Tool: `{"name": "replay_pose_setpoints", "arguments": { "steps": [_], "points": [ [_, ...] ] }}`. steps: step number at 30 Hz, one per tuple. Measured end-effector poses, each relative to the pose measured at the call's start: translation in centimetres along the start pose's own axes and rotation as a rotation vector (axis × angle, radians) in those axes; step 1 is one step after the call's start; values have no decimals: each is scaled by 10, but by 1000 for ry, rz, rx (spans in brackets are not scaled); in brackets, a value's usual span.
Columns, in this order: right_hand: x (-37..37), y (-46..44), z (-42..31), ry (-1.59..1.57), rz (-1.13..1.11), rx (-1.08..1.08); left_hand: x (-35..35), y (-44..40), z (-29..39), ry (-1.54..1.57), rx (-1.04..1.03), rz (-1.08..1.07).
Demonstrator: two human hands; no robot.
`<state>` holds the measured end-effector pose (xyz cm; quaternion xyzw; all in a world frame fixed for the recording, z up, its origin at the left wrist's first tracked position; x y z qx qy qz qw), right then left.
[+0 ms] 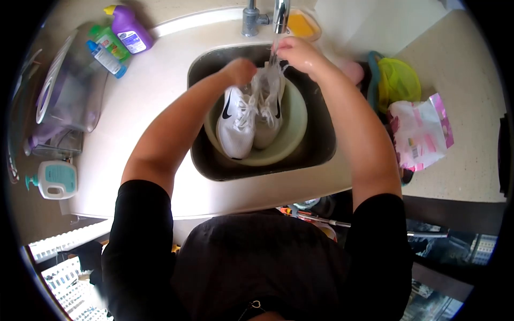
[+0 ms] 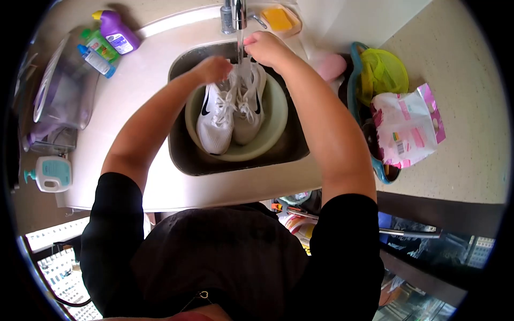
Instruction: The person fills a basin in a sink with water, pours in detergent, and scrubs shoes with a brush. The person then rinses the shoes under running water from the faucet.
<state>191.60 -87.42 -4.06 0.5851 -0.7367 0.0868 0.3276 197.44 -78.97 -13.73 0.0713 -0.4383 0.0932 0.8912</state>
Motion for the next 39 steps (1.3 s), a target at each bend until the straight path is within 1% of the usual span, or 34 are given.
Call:
{"name": "replay_pose_setpoints", "arguments": {
  "steps": [1,2,4,5,8,11,12,13,14,15,16,17,20,21,22,24,25,28,29,30,32,33,36,37,38,39],
  "points": [
    [6,11,-4,-30,81,-21,-16,-1,2,-589,-129,-153],
    [7,16,-8,-65,120,16,-27,5,-8,-450,99,-245],
    [14,23,-12,-139,204,88,-48,2,-21,-392,247,-256],
    [15,32,-26,-108,202,160,-60,-4,-31,-446,261,-300],
    [17,60,-63,-153,188,235,-83,-9,-47,-477,192,-382],
    [10,45,-72,99,295,335,-85,-12,-52,-459,59,-419],
    [4,53,-88,247,371,429,-82,-13,-49,-460,13,-431],
    [-6,47,-95,297,330,387,-82,-14,-45,-460,-33,-449],
    [-16,43,-103,346,285,340,-60,-6,-17,-429,-1,-395],
    [-24,44,-114,360,240,302,-22,10,35,-402,33,-341],
    [-29,45,-124,374,197,270,4,20,63,-379,68,-282],
    [-26,44,-127,344,243,258,-10,8,14,-352,70,-313],
    [-32,32,-98,-327,-35,112,19,32,15,-274,121,-64],
    [-45,25,-81,-724,-153,13,16,31,7,-216,23,-12],
    [-65,19,-69,-891,-269,-87,5,30,-15,-252,75,-91],
    [-102,6,-54,-1225,-498,-296,-4,40,-24,-327,175,-259],
    [-106,-3,-52,-1274,-464,-256,-1,48,-8,-203,33,-197],
    [-120,-18,-53,-1310,-406,-246,-9,44,-6,-373,202,-183],
    [-126,-18,-54,-1272,-458,-239,-14,43,-12,-377,268,-179],
    [-128,-17,-52,-1131,-467,-219,-18,36,-18,-393,303,-188],
    [-129,-13,-52,-842,-486,-177,-33,24,-27,-470,326,-272],
    [-124,-8,-47,-626,-384,-197,-40,19,-31,-534,315,-325],
    [-106,1,-33,-127,-148,-45,-67,13,-40,-747,224,-520],
    [-109,-5,-8,-142,-134,-68,-70,13,-41,-756,193,-513],
    [-104,3,10,-126,-66,-88,-68,16,-39,-740,163,-480],
    [-101,17,29,-110,0,-104,-58,20,-29,-684,137,-404]
  ]
}}
Point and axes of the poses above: each hand's wrist, its own y-axis away from the middle knuckle, its own x-axis out of the back of the hand, z = x × y, the point moved 9 cm from there along -y, towards the middle knuckle, and after that the axes turned 8 degrees about -x, right-handed, at the moved point
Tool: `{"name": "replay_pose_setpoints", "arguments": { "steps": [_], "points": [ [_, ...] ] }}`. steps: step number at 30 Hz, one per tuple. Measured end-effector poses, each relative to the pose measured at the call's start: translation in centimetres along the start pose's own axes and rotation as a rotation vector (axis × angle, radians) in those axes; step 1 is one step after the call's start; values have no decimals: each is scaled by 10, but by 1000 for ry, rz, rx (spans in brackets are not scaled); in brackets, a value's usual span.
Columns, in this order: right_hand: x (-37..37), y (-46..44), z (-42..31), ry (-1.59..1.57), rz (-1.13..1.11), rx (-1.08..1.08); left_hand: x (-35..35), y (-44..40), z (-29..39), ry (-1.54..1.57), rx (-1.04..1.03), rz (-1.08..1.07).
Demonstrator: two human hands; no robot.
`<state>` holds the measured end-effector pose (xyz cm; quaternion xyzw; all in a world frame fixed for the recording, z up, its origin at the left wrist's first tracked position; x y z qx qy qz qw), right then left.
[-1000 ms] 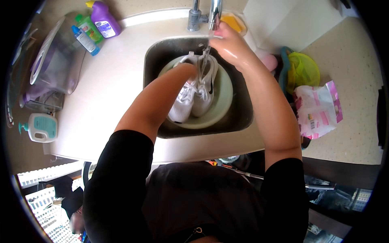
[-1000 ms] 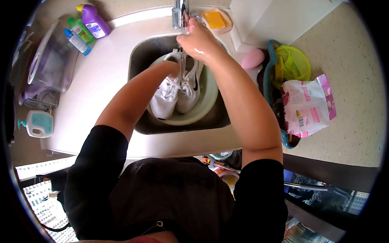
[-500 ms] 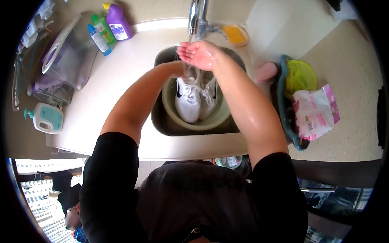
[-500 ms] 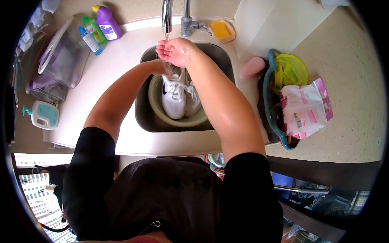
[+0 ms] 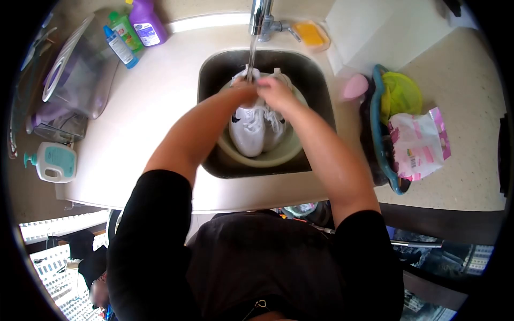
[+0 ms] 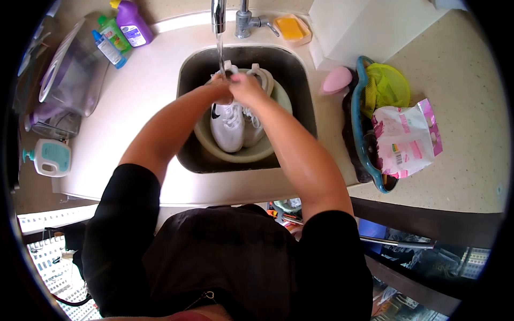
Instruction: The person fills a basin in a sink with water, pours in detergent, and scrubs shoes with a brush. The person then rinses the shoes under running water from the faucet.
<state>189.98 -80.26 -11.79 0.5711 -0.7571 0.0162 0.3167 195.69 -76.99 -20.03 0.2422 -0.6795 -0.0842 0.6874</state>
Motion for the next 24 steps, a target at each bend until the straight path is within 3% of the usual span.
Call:
{"name": "replay_pose_setpoints", "arguments": {
  "steps": [1,4,7,8,11,15,18,21,24],
  "points": [
    [-5,4,32,-47,-5,-52,18,13,-1,107,-12,111],
    [-31,60,91,-281,-251,-538,65,52,-6,323,-127,412],
    [-64,67,131,-578,-353,-697,113,83,-6,357,-183,664],
    [-77,77,120,-776,-488,-747,130,92,-2,311,-210,692],
    [-88,73,95,-1228,-475,-565,150,106,-1,173,-94,678],
    [-65,63,90,-1187,-131,-481,145,112,-7,113,181,597],
    [-62,68,86,-1221,-175,-446,147,107,-13,222,116,687],
    [-63,75,88,-1217,-205,-476,142,94,12,-265,-406,519],
    [-66,83,84,-1369,-266,-515,128,90,-19,613,-197,361]
  ]
}}
Point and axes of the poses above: each hand's wrist, its own y-axis away from the middle knuckle, its own x-axis out of the back of the hand, z = x × y, the point moved 9 cm from there along -y, towards the middle knuckle, and after that the axes turned 8 degrees about -x, right-handed, at the moved point
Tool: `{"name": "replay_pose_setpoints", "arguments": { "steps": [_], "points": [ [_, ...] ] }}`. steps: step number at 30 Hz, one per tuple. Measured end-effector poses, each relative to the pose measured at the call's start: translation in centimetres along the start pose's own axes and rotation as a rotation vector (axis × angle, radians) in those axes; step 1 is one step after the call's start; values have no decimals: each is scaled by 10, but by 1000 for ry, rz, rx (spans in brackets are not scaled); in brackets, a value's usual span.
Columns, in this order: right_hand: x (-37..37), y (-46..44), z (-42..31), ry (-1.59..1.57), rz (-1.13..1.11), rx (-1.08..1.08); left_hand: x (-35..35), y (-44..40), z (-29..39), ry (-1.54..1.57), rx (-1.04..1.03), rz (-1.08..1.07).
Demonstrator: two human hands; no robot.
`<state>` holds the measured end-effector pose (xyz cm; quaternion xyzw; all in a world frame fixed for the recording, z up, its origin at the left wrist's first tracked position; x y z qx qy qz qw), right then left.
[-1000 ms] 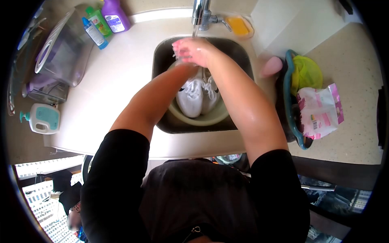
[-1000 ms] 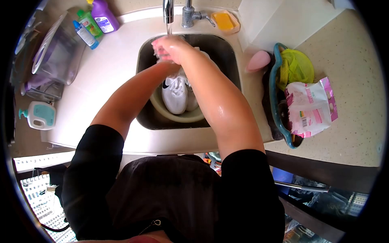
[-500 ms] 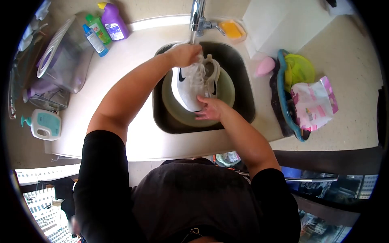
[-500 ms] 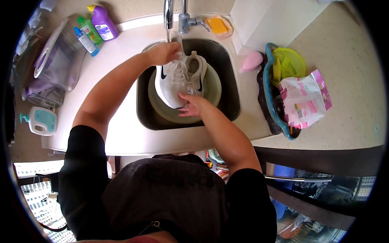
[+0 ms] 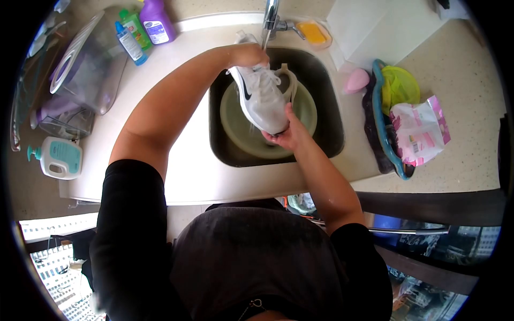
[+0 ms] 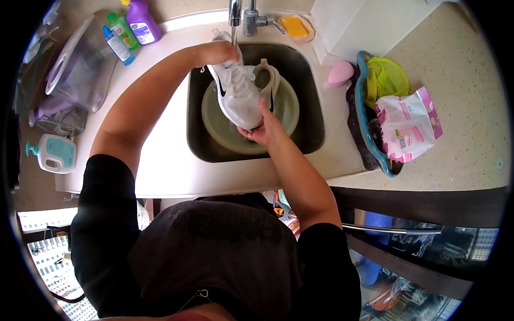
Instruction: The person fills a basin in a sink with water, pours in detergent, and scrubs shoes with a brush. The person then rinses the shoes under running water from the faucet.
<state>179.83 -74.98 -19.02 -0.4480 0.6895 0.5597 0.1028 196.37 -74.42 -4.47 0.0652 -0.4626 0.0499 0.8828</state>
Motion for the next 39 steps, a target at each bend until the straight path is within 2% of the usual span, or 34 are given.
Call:
{"name": "replay_pose_setpoints", "arguments": {
  "steps": [1,2,5,6,9,11,13,14,16,18,19,20,21,22,23,24,25,26,27,28,29,31,32,33,34,35,36,38,39],
  "points": [
    [-2,2,2,-72,-34,-21,-3,4,-10,308,139,38],
    [-1,4,1,-35,-28,22,-2,6,-9,327,142,84],
    [9,1,-8,62,28,123,-8,18,-7,659,229,151],
    [19,-1,-13,77,77,133,-21,20,-23,719,348,59],
    [23,18,-14,98,151,130,-49,31,-15,740,524,-156],
    [15,20,-20,77,102,131,-36,33,14,971,347,-115],
    [17,12,-17,11,15,125,-32,32,6,746,426,17],
    [26,2,-11,-104,138,-12,-39,23,5,524,359,-30],
    [4,11,-10,-92,52,14,-28,-2,-1,42,220,-70],
    [-3,12,-2,-137,-52,17,2,6,22,22,221,65],
    [1,3,0,-175,-5,-29,4,11,31,28,220,117],
    [5,-6,0,-212,57,-81,-37,-26,5,-562,-95,-173],
    [8,-11,-2,-235,111,-121,-34,-22,13,-450,-7,-70],
    [5,-11,-7,-141,120,-35,-20,-16,19,-361,84,51],
    [-9,-10,-14,-140,21,-20,-7,-10,17,-267,176,157],
    [-18,-4,-12,-159,-65,-16,1,-10,26,-460,1,293],
    [-21,0,-9,-177,-144,-11,1,-14,10,-378,130,250],
    [-10,-16,-7,-228,-127,-78,-2,-14,4,-278,260,200],
    [-3,-12,-2,-240,-48,-47,-2,-17,-5,-183,384,163],
    [-11,-11,-7,-233,9,-5,-40,-54,-14,-691,-55,-82],
    [-19,-11,-13,-234,58,34,-10,-44,-2,-591,54,96],
    [-28,-22,-10,-304,-44,-6,26,0,40,-357,261,406],
    [-21,-38,-9,-333,-46,-62,17,-13,16,-359,347,320],
    [-17,-41,-1,-360,-44,-115,2,-17,2,-144,492,99],
    [-12,-48,-4,-278,58,-53,1,-17,16,-269,391,120],
    [-25,-43,-10,-279,12,-38,7,-12,33,-410,297,152],
    [-36,-30,-2,-298,-26,-35,12,-12,33,-415,309,227],
    [-45,-32,6,-325,-148,-59,18,-12,27,-390,366,230],
    [-31,-38,16,-323,-95,-50,13,-8,28,-354,398,218]
  ]
}}
Point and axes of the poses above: each hand's wrist, its own y-axis away from the middle knuckle, its own x-axis out of the back of the hand, z = x × y, the point moved 9 cm from there along -y, towards the middle knuckle, and after that the axes turned 8 degrees about -x, right-handed, at the moved point
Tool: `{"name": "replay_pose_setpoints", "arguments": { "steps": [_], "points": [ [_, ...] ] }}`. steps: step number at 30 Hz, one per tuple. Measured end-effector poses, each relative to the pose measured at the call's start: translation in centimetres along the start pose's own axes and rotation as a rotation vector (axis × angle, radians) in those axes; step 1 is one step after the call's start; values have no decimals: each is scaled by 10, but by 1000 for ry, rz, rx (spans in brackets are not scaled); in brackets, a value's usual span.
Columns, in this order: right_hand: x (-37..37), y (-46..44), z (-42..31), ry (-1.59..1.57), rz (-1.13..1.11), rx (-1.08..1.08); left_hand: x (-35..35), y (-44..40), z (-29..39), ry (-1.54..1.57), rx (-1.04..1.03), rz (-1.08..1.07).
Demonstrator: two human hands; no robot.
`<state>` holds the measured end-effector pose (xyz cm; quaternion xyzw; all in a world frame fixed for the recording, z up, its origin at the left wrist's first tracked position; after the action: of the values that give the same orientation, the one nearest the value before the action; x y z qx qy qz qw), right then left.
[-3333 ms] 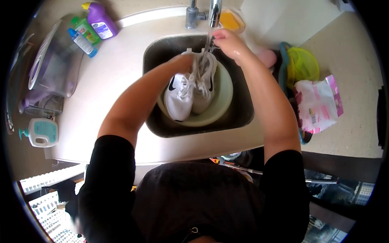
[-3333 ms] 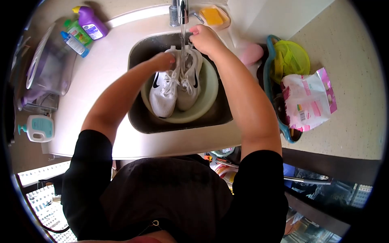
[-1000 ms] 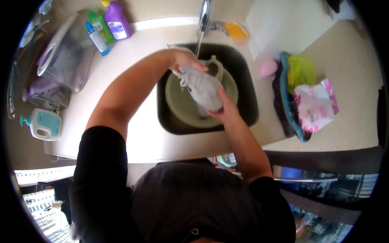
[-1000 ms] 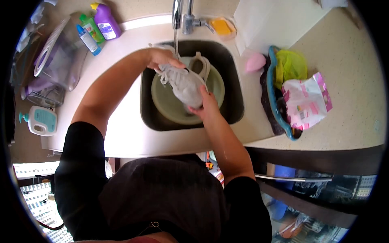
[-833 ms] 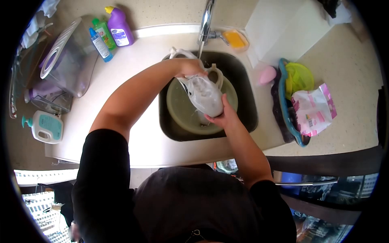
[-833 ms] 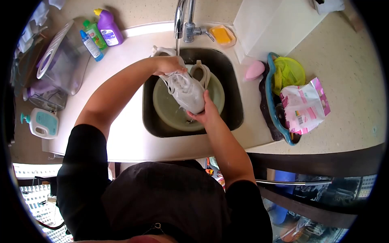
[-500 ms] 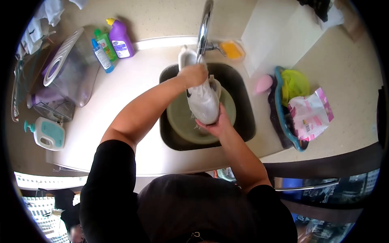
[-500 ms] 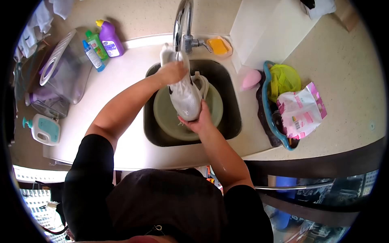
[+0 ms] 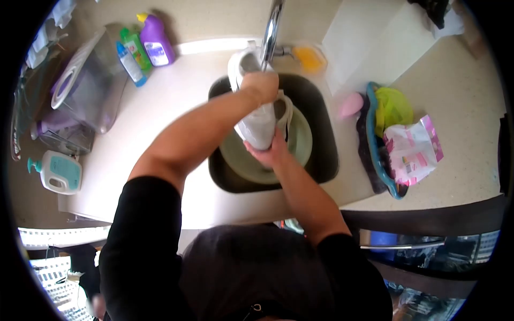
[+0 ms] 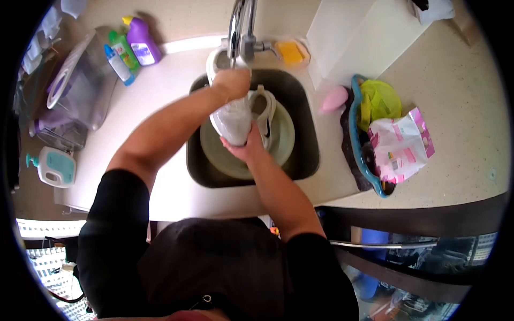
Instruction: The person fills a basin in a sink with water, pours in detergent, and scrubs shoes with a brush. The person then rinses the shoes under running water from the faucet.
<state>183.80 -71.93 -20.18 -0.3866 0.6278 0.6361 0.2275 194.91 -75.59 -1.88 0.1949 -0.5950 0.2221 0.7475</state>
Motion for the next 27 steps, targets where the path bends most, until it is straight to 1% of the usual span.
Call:
{"name": "replay_pose_setpoints", "arguments": {
  "steps": [1,2,3,4,5,6,7,8,9,10,11,12,14,15,16,17,18,20,21,22,24,26,27],
  "points": [
    [11,-6,-2,17,41,28,-7,2,3,-6,6,-187],
    [2,-14,-16,56,52,64,5,-2,5,-11,-9,-93],
    [-7,-2,-16,24,93,92,9,2,7,-24,-23,-17],
    [-11,-7,-18,14,41,58,9,8,10,-35,-40,42],
    [-16,-8,-19,2,-11,24,11,10,14,-57,-90,48],
    [-14,-6,-12,-15,-42,-16,-4,8,13,-87,-72,-27],
    [4,-7,-13,-104,211,-47,-22,1,13,-111,-59,-95],
    [-4,-6,-17,-76,163,-20,-25,-13,8,-152,-43,-123],
    [-8,-3,-15,-50,107,-1,-11,0,19,-204,-103,-34],
    [-3,2,-4,-48,73,8,-1,12,27,-122,-169,-30],
    [-9,11,6,-60,-19,-20,-3,11,24,-119,-155,-27],
    [1,4,9,-60,36,-46,-9,10,24,-106,-138,-26],
    [26,-8,7,-49,154,-81,-36,1,15,-91,-57,-239],
    [11,-1,1,-30,93,-75,-26,9,22,-187,-105,-104],
    [7,17,10,-33,46,-82,-18,19,26,-142,-182,-5],
    [10,29,20,-52,13,-91,-21,22,21,-71,-141,-39],
    [17,22,19,-69,45,-124,-24,22,17,0,-101,-65],
    [41,15,16,-102,135,-185,-54,19,14,-39,-104,-150],
    [38,25,18,-60,214,-162,-51,10,11,-77,-100,-157],
    [23,40,19,-3,140,-57,-52,15,14,-146,-107,-124],
    [23,55,29,-8,99,-122,-40,25,10,118,-68,-53],
    [38,55,31,1,175,-118,-62,13,1,82,-73,-182],
    [30,51,22,30,187,-102,-64,15,2,44,-68,-149]
  ]
}}
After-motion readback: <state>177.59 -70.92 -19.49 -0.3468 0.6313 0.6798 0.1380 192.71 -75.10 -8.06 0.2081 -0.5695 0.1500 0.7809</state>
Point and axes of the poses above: each hand's wrist, its own y-axis away from the middle knuckle, its own x-axis out of the back of the hand, z = x × y, the point moved 9 cm from there along -y, towards the middle knuckle, and after that the axes turned 8 degrees about -x, right-handed, at the moved point
